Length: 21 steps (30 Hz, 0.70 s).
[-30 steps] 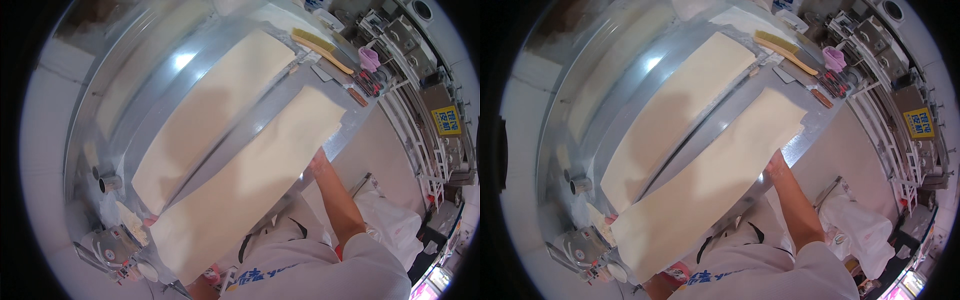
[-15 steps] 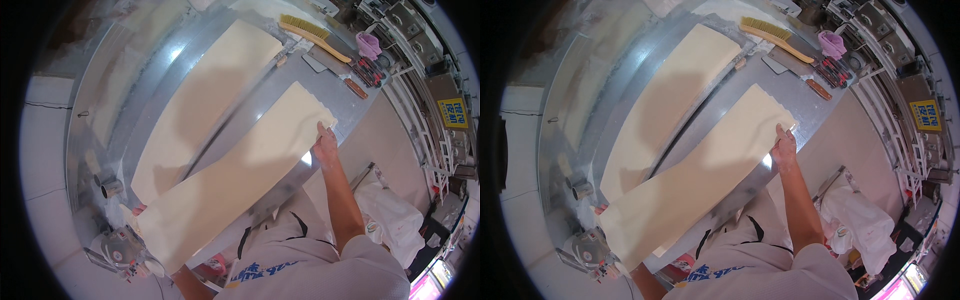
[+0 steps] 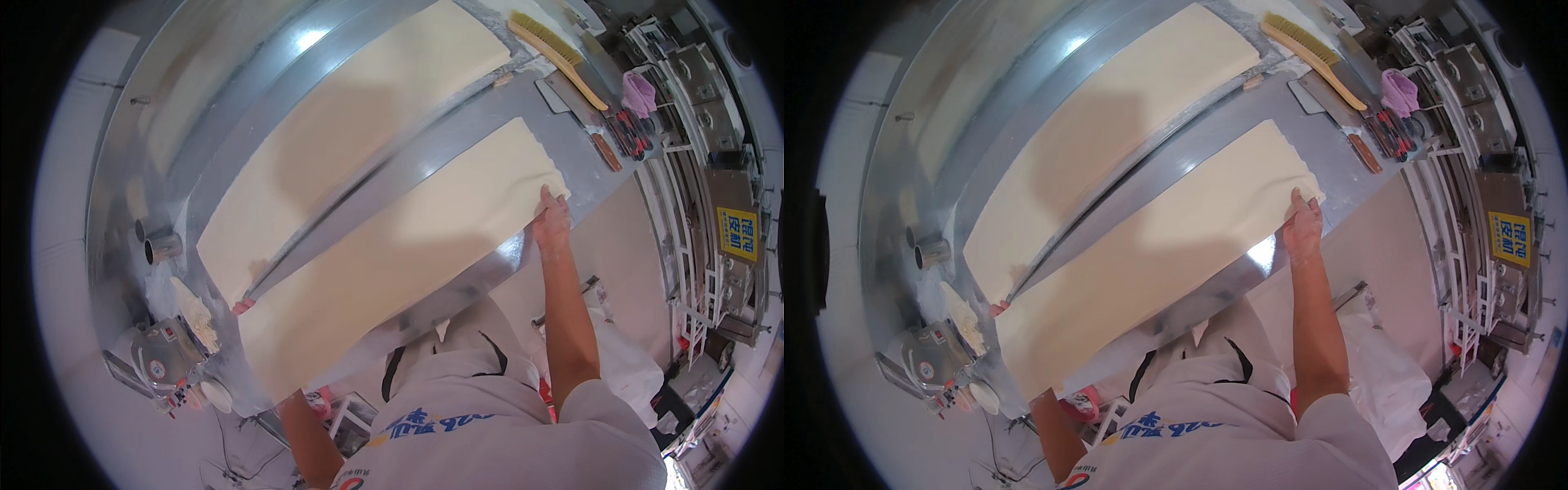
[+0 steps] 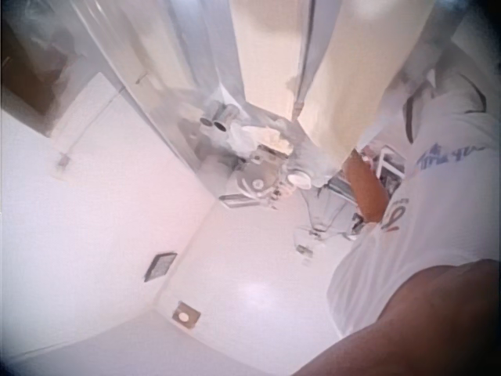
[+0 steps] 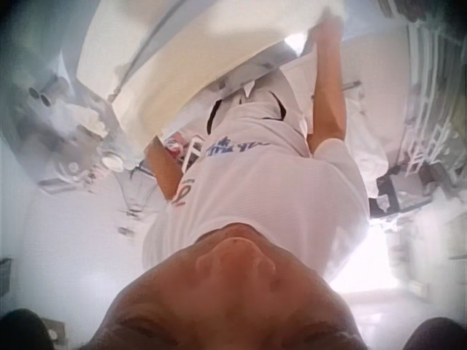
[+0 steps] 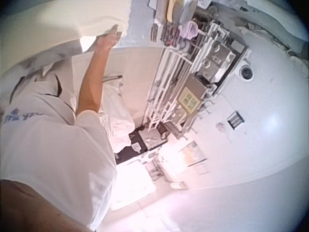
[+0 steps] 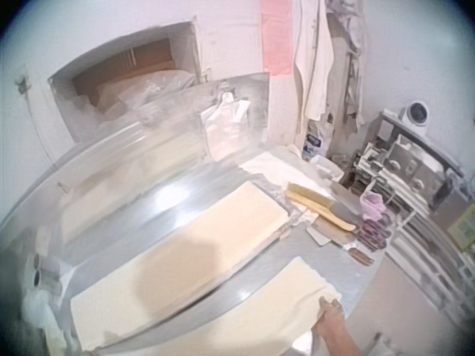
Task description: The person prepares dough on a metal work surface by repeatedly folding, flipping, and smoothing it by hand.
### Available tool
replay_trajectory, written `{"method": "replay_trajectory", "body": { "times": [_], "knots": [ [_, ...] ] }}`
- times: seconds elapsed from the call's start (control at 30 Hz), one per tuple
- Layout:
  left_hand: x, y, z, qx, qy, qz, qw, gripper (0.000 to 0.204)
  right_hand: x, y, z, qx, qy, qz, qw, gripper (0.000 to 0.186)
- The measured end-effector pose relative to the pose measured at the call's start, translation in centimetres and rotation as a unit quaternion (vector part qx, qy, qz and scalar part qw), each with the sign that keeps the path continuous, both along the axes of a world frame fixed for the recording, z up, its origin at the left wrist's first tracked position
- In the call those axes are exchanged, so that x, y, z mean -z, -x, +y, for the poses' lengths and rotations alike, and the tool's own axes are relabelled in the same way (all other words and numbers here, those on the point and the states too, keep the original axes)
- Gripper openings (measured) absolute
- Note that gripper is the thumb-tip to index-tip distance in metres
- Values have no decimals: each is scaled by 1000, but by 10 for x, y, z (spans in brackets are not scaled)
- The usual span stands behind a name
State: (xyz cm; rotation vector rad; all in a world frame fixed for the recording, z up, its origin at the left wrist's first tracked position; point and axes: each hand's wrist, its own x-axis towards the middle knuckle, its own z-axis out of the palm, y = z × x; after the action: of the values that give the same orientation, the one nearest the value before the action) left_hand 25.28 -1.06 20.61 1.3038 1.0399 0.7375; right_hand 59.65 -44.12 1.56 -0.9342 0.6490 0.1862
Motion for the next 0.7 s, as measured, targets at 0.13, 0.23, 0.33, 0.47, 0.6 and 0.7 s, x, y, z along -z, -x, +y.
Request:
{"method": "replay_trajectory", "body": {
  "times": [0.13,0.23,0.33,0.47,0.6,0.7],
  "knots": [
    [7,22,-7,-7,19,-2,1000,65,-3,-6,1,-64,40,-20,997,42],
    [12,30,-9,-6,27,-4,1000,66,8,-14,-11,-64,56,-28,996,41],
    [16,39,-12,-4,32,3,999,67,18,-20,-19,-89,51,-39,994,44],
    [22,48,-18,47,-7,94,994,67,27,-21,-22,-80,94,-23,992,42],
    [26,36,0,308,-229,693,610,68,16,-20,-12,-80,117,-12,990,42],
    [45,51,21,344,-384,810,279,68,20,-20,-17,-70,98,-27,992,44]
  ]
}}
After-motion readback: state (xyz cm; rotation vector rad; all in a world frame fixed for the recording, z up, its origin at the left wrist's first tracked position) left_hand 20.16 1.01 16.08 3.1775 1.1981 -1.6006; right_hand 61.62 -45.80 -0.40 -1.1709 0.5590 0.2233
